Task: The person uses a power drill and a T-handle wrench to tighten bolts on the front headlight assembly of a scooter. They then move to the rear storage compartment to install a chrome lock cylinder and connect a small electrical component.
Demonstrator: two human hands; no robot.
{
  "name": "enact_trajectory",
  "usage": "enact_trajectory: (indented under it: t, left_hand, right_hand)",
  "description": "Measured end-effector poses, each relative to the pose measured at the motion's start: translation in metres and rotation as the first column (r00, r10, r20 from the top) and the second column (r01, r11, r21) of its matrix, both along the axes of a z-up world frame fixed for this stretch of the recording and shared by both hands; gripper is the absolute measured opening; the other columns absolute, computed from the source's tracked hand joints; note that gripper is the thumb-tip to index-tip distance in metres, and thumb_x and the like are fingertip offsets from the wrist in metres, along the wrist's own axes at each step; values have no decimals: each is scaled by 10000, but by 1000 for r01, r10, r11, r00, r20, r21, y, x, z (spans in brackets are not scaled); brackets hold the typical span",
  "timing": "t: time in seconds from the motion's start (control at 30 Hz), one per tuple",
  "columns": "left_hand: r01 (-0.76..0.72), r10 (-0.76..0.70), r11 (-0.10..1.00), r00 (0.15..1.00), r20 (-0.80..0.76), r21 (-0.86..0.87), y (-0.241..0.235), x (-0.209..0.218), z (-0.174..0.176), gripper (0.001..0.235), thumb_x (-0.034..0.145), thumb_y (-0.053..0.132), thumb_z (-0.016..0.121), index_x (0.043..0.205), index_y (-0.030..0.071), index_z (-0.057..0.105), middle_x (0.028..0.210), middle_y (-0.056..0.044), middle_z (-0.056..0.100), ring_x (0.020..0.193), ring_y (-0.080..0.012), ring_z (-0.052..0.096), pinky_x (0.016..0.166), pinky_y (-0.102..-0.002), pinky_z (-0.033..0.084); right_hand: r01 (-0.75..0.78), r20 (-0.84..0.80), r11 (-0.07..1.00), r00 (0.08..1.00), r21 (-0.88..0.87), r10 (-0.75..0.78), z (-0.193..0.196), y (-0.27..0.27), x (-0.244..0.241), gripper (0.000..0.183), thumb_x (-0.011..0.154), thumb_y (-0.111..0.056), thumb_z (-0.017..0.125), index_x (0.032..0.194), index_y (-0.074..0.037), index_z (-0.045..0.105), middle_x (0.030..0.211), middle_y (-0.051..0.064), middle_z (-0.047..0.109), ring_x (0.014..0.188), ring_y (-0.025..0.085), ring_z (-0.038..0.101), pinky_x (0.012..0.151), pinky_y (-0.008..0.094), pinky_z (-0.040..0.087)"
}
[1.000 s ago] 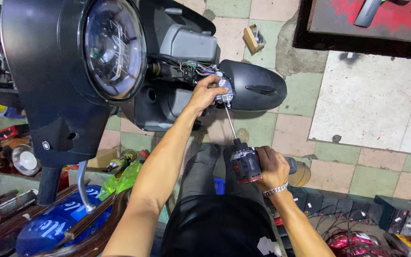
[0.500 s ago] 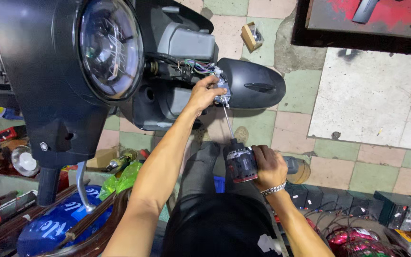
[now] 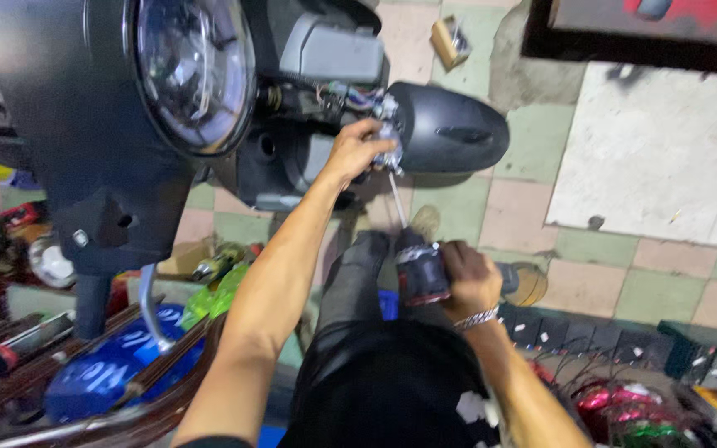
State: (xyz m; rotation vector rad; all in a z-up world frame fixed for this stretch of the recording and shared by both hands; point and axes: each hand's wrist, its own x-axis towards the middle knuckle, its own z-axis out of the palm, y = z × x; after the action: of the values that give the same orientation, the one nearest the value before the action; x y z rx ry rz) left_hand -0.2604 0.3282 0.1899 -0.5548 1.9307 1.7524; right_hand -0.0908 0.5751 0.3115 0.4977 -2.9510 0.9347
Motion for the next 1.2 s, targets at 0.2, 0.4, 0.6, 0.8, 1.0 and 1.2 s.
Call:
enact_trajectory:
  t: [0.2,0.4,0.6,0.8,1.0,1.2]
  left_hand:
    - [-52,52,999,997,-49,-11,3,4,5,490,774,148,836,1231,21,715,886,-48,735,627,-85,602,484,-238,446]
    - [-132,130,982,991,25,137,3,5,6,508,804,151,813,1278,30,676,908,-55,739,635,-76,642,457,-225,424]
    - [-165,174,950,985,-12,267,-4,8,2,477,837,117,803,1281,-9,685,946,-48,713,676,-61,655,467,-214,418]
    - [-254,268,914,963,-2,316,-5,15,-9,518,829,109,810,1307,-16,653,903,-61,733,640,-72,641,443,-211,405]
    - [-180,187,954,982,-7,239,-10,9,-5,487,815,125,824,1267,-4,696,894,-44,728,646,-72,663,449,-213,440]
    - [-62,65,994,997,-31,91,-16,-3,4,468,789,126,840,1229,19,718,960,-56,740,661,-80,623,453,-237,424]
  right_hand:
    - [4,92,999,996,44,-8,-1,-3,-1,516,578,-139,786,1073,-81,653,995,94,660,863,345,650,755,441,514]
    - [85,159,996,984,-27,-79,-6,-10,0,393,646,-163,802,1007,-103,660,992,72,674,865,339,654,734,435,519]
    - [92,203,989,977,-119,-66,5,-23,-2,383,627,-173,793,978,-86,665,983,98,684,853,355,662,694,435,529]
    - [67,228,996,972,-55,-53,-1,-17,-7,377,627,-196,826,949,-96,657,945,87,669,870,345,666,731,438,524]
    - [27,209,999,977,26,-32,1,-11,-11,485,595,-163,778,1061,-92,663,1014,99,672,895,374,645,757,452,508]
    - [-28,63,992,998,120,21,7,-3,-19,434,704,-106,706,1136,-95,673,1058,87,671,936,343,648,811,429,512]
